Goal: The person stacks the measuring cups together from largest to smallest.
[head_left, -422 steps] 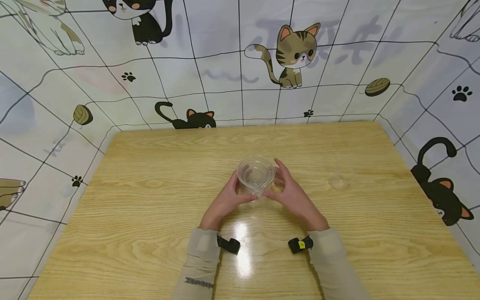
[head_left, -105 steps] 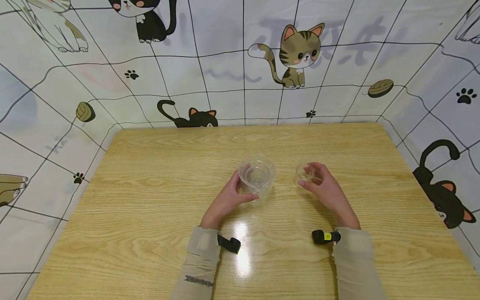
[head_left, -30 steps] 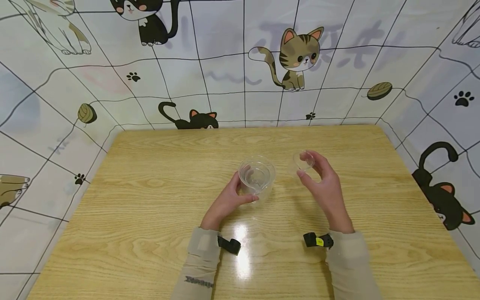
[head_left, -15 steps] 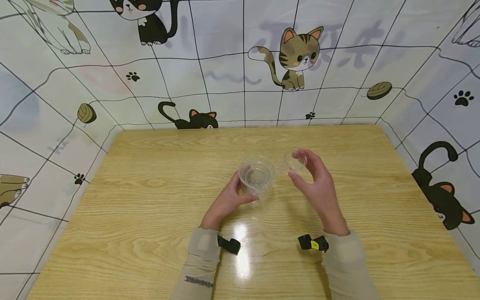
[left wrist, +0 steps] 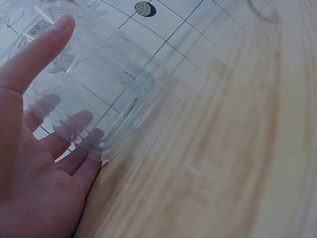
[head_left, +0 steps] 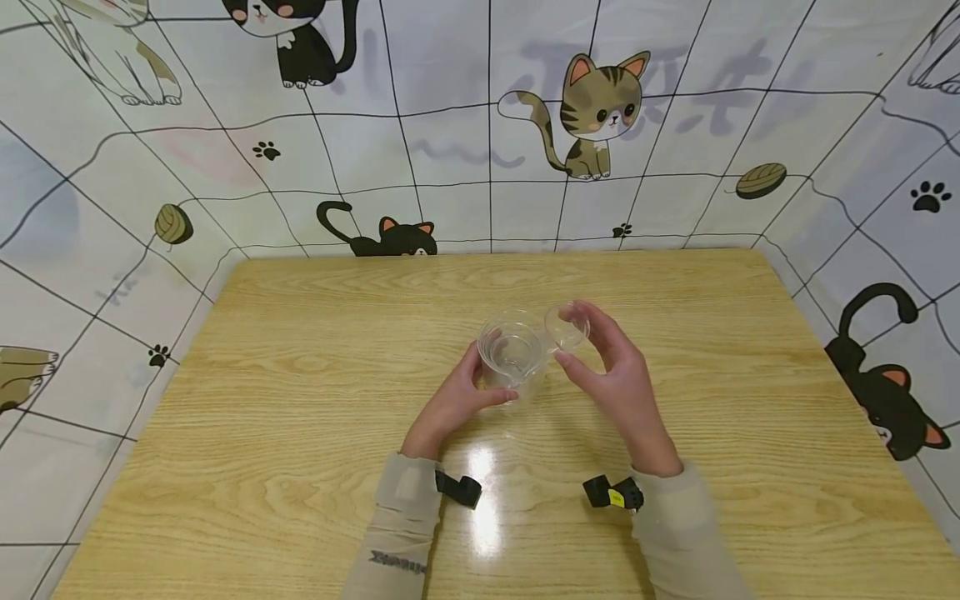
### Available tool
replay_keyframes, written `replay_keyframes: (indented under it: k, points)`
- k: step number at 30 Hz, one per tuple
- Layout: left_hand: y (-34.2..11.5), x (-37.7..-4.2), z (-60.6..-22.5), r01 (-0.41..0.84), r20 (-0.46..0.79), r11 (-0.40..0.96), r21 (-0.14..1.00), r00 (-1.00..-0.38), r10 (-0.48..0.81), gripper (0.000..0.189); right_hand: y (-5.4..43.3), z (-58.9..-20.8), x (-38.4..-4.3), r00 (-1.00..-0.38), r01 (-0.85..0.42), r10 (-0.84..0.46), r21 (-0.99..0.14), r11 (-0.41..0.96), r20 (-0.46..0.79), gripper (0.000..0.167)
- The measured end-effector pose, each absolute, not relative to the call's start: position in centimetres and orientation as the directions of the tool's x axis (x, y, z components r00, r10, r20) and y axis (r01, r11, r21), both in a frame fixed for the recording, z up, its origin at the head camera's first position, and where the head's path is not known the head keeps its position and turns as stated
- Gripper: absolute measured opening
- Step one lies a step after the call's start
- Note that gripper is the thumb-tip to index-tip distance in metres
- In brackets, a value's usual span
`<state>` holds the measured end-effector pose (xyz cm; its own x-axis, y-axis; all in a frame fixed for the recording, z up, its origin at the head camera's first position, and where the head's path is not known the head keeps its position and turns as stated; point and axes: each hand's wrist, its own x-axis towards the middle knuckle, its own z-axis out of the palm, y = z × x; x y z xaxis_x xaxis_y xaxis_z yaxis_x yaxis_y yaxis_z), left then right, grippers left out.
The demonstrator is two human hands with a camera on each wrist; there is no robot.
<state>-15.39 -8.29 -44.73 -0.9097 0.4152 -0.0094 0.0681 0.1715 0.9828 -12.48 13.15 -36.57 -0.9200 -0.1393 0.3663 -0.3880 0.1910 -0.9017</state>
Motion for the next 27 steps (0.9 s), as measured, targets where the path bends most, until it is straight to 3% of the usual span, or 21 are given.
replay_keyframes:
  k: [12, 27]
  points:
    - [-8.2, -15.4, -44.5, 0.073, 0.001, 0.158, 0.985, -0.910, 0.414, 0.086, 11.8, -36.9, -12.3, -0.916, -0.387, -0.188, -0.906, 0.172, 0.356, 0.056]
    - [-8.2, -15.4, -44.7, 0.071, 0.001, 0.151, 0.986, -0.907, 0.421, 0.086, 11.8, -39.2, -13.2, -0.936, -0.342, -0.198, -0.886, 0.313, 0.291, 0.056]
